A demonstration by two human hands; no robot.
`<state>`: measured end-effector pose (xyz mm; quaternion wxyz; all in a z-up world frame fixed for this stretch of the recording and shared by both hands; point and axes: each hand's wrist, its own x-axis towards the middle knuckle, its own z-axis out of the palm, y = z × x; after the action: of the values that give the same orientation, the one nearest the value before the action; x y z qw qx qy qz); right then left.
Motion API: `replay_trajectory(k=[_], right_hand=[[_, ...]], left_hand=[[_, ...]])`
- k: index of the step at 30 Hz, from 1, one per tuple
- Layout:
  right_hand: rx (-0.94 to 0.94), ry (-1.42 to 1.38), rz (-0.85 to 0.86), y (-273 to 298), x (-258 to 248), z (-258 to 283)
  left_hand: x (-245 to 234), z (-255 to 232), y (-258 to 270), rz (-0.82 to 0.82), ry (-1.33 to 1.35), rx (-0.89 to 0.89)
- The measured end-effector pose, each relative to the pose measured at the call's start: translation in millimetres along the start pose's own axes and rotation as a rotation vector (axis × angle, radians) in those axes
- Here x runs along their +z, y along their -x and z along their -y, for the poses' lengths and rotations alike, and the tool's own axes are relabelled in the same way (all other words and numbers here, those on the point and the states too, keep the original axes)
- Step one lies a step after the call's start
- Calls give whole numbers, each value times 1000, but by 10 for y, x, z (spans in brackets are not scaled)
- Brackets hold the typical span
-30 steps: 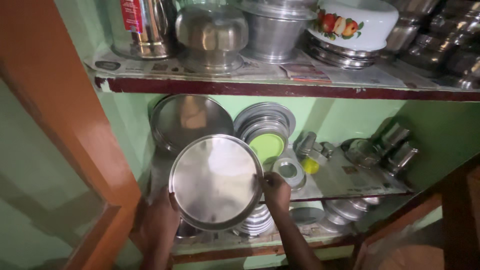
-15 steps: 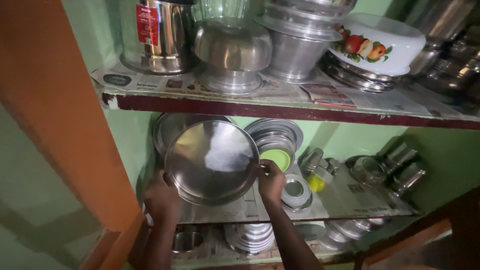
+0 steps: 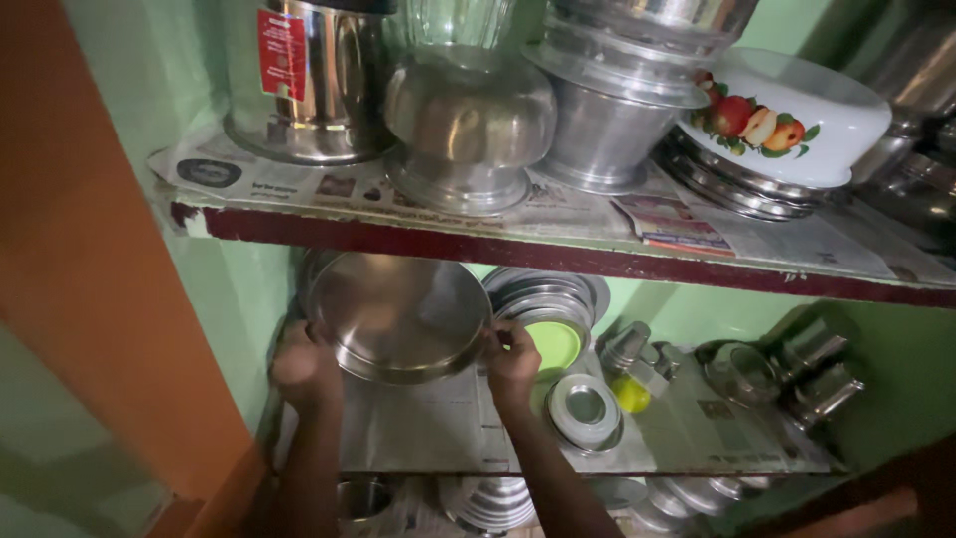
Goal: The person moves metal plates and lids from a wooden dining table and arranges them on the shelves of a kitchen storage cabinet.
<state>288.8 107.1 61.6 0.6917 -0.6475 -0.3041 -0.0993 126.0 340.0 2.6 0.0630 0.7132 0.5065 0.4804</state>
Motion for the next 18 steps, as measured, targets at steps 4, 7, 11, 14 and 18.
replay_trajectory(k=[4, 7, 11, 14, 18], right_hand=[[110, 70, -25, 3, 54, -71], [37, 112, -35, 8, 84, -118], [-65, 146, -63, -27, 145, -86], [-32, 179, -33, -41, 146, -8], [52, 139, -3, -64, 171, -12]], left_hand=[[-39, -37, -15, -158, 97, 27], [-96, -55, -33, -111, 39, 35], [-134, -99, -77, -100, -49, 46], [-148, -126, -96, -60, -104, 37], [-132, -172, -136, -17, -201, 6]])
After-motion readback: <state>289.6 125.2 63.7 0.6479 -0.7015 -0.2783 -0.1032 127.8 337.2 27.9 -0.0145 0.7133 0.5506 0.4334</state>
